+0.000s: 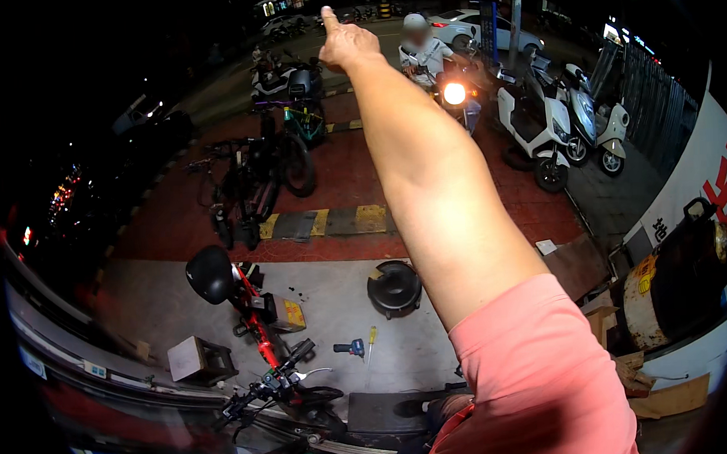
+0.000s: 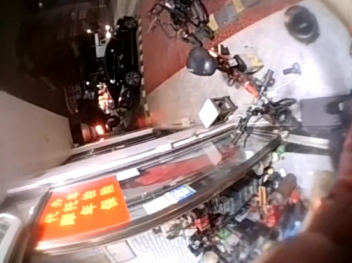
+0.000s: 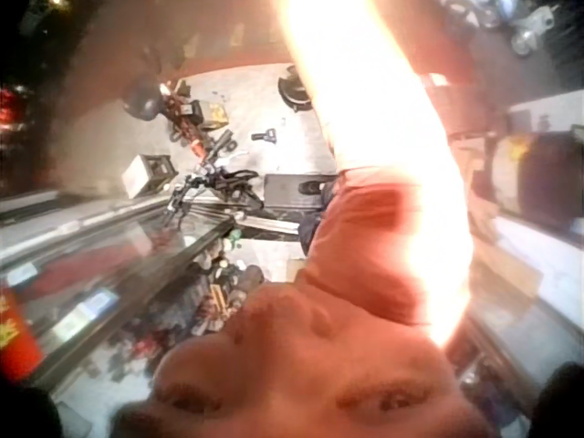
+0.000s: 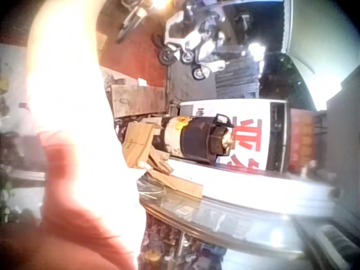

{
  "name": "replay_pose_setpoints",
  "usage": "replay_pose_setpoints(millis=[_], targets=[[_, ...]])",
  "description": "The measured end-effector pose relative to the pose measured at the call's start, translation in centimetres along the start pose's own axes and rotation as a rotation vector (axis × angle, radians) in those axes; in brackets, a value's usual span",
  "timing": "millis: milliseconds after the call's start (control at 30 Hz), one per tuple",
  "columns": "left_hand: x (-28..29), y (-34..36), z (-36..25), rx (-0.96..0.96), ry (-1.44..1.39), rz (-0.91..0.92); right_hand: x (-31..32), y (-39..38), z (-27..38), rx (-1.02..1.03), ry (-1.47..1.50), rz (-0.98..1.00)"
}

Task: The person works on the electrical wiring of a red electric bicycle in a cluttered workshop. They strip wire ends, connect wires to a small black component, and wrap the connections with electrical tape. The person briefly walks to a shelf to retrieve a tool before returning to the bike to continue the wiring task.

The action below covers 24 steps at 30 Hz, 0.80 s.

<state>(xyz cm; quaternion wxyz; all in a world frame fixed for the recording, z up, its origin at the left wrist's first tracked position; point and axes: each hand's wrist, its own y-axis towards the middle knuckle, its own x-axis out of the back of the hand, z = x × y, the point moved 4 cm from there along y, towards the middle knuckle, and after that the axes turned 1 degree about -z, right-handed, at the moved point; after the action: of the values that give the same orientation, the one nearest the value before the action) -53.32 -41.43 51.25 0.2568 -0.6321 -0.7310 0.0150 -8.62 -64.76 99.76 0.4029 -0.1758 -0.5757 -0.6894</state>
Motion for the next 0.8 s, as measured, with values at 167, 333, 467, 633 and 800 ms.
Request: replay_pose_setpoints(millis=[167, 333, 467, 633, 800], targets=[[0.5, -1.3, 0.3, 0.064, -0.011, -0.038, -10.5, -13.9, 3.2, 0.557, 0.338, -0.181], [-0.7, -1.9, 0.1, 0.075, -0.021, -0.010, -26.7, -52.1, -14.8, 0.225, 0.250, 1.074], [-0.2, -2.3, 0.7, 0.124, -0.032, -0.034, -19.3, -79.7, -33.0, -0.350, -0.239, 1.912], [-1.0, -1.1, 0.3, 0.154, -0.024, -0.006, -9.2, -88.0, -40.8, -0.747, -0.283, 2.022], [-1.9, -0.5, -0.1, 0.157, -0.004, 0.026, -15.6, -83.3, -37.3, -0.863, -0.092, 1.668]])
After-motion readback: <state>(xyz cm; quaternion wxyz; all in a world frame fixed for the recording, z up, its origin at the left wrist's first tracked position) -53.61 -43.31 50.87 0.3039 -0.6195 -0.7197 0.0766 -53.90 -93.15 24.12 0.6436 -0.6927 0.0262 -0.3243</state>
